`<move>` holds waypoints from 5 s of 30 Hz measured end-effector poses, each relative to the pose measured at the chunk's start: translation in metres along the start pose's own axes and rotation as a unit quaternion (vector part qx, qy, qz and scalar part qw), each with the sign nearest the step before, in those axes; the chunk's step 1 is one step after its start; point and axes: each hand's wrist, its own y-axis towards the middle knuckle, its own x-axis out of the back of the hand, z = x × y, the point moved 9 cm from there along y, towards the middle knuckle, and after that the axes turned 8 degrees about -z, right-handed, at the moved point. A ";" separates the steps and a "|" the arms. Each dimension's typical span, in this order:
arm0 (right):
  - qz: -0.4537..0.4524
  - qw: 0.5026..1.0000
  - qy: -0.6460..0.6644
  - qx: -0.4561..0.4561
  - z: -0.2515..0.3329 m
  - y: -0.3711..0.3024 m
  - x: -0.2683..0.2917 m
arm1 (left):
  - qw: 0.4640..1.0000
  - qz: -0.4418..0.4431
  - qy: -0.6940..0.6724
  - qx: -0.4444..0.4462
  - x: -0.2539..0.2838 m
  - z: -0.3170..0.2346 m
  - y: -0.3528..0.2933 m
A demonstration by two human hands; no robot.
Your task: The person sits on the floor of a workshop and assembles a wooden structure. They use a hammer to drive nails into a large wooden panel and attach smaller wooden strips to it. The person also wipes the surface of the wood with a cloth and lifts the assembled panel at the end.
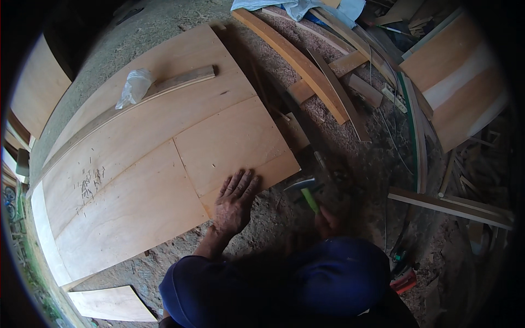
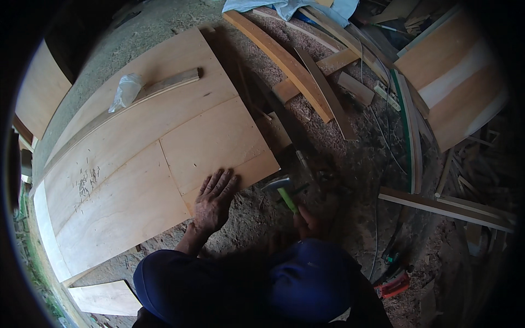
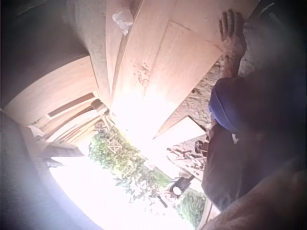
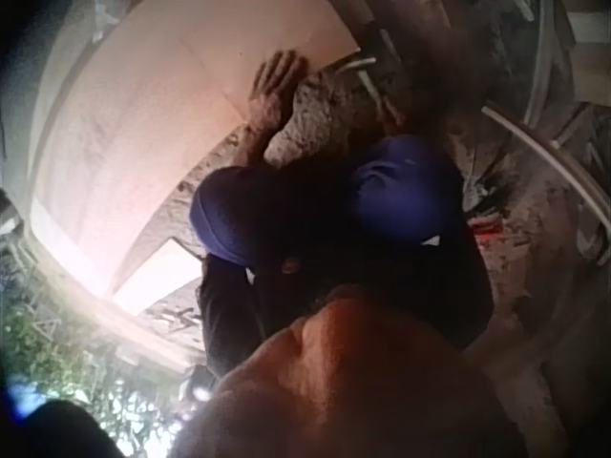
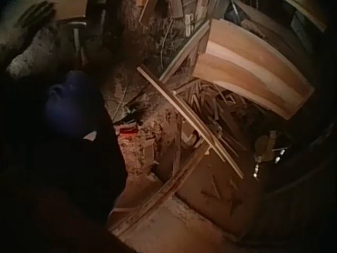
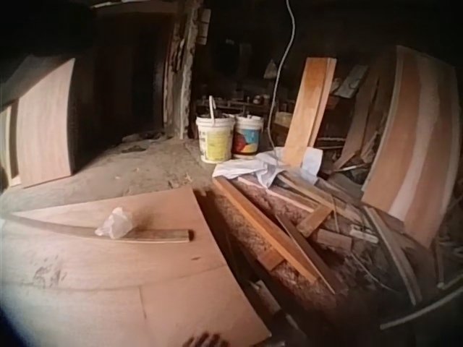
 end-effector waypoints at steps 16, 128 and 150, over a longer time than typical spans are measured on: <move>-0.041 0.995 -0.043 0.080 0.069 0.088 0.021 | 1.000 0.007 0.001 0.005 0.003 -0.001 0.005; 0.121 0.984 0.098 0.090 0.152 0.111 -0.160 | 0.791 -0.154 0.175 0.565 0.274 0.490 -0.129; 0.152 0.969 0.098 0.167 0.163 0.109 -0.173 | 0.930 -0.224 -0.200 0.212 0.087 0.124 -0.079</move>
